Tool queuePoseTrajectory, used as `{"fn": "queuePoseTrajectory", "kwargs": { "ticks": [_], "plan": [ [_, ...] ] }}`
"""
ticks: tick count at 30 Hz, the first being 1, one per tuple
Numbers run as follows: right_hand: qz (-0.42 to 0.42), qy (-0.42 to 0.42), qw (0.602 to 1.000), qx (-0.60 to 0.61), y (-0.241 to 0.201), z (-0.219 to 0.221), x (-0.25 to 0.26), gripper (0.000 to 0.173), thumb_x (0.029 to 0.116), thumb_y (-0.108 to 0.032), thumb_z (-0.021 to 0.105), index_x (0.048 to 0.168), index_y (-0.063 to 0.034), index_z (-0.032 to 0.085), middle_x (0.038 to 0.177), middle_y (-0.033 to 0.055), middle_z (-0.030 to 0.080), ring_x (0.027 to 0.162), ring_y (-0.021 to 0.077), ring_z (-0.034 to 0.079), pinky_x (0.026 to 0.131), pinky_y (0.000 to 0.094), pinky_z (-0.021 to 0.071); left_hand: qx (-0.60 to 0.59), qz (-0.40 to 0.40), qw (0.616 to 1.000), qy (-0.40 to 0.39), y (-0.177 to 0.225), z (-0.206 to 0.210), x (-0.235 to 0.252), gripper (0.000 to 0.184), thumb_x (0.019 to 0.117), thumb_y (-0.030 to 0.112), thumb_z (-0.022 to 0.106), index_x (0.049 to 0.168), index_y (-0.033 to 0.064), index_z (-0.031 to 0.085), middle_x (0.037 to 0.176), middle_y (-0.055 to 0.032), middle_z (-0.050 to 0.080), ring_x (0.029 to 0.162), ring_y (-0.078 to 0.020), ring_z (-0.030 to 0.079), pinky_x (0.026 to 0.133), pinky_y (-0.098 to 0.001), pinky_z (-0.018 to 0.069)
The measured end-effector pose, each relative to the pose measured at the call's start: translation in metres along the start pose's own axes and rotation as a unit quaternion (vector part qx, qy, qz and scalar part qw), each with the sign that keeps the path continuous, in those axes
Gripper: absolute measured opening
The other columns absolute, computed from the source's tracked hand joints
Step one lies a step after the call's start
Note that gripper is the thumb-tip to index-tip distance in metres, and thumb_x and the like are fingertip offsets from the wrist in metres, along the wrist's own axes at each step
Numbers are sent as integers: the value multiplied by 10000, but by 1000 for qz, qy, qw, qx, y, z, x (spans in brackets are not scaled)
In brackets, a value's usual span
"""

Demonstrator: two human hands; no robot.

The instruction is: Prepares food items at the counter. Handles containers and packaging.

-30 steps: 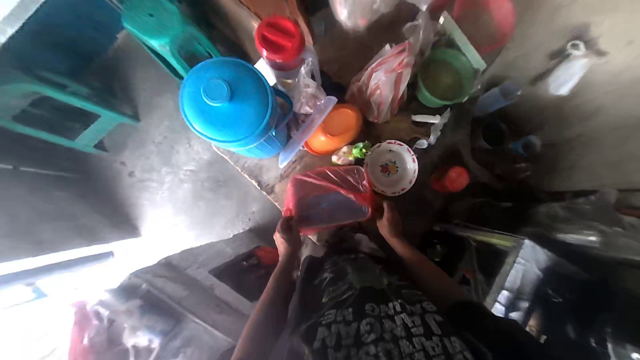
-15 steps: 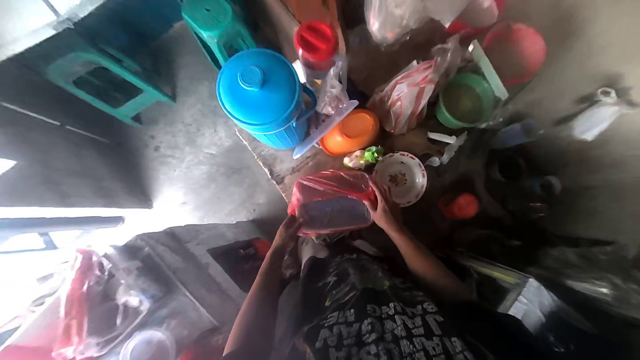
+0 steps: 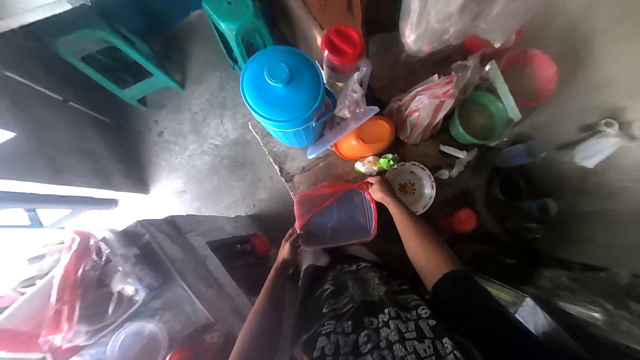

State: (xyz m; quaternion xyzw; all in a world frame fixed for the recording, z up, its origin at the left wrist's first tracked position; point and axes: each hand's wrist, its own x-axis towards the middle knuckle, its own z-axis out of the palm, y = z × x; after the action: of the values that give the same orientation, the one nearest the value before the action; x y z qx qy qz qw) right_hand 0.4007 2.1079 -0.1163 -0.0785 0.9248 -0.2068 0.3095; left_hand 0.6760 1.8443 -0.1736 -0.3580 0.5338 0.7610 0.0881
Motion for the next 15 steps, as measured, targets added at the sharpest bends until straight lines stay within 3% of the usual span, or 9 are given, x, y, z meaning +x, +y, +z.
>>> {"fn": "queuePoseTrajectory", "kwargs": {
  "ticks": [2,4,6,8,10,12,15],
  "plan": [
    [14,-12,1000,24,3,2,9,270,1007,-148,573,1198,-141,764,1233,171,716,1214,368,643,1039,625,478,6,-19,1000,-20,12,-3,-1,359,1013,164,514,1363,125,443,1090,-100,658,900,-199,670,728,-375,578],
    [38,-11,999,19,3,5,13,255,994,-150,593,1166,-150,780,1220,163,723,1208,362,647,1035,617,483,20,-61,997,-46,23,-7,-4,537,1032,161,522,1527,232,328,1243,-155,652,986,-294,702,756,-470,613],
    [77,-1,997,24,2,8,16,218,996,-196,629,1137,-144,786,1211,168,723,1202,368,646,1035,619,478,46,-89,992,-72,32,-9,-6,649,1054,151,505,1607,317,210,1369,-170,599,1068,-348,691,789,-542,615],
    [101,26,993,61,9,20,21,189,982,-214,665,1098,-120,782,1170,187,725,1156,386,656,1004,637,488,100,-106,985,-87,44,-9,-5,699,1055,181,506,1631,356,151,1418,-170,568,1090,-342,671,796,-540,597],
    [113,52,984,125,15,28,18,187,977,-184,668,1118,-112,767,1149,171,729,1135,361,665,993,612,502,170,-110,976,-85,56,-8,4,669,1055,355,537,1619,374,176,1312,-193,611,989,-324,671,750,-501,580],
    [102,81,970,205,12,26,-1,211,982,-139,660,1174,-93,733,1140,133,741,1105,289,687,979,537,529,269,-102,955,-73,67,-7,19,671,1036,566,498,1609,345,226,1287,-250,625,1019,-396,683,829,-574,576],
    [47,124,958,254,15,30,-42,249,1043,-183,581,1238,-79,695,1194,126,718,1109,248,683,993,483,540,507,-37,861,-39,100,6,28,639,1053,618,371,1549,216,406,1165,-278,680,1054,-471,674,900,-664,520]
  ]
}}
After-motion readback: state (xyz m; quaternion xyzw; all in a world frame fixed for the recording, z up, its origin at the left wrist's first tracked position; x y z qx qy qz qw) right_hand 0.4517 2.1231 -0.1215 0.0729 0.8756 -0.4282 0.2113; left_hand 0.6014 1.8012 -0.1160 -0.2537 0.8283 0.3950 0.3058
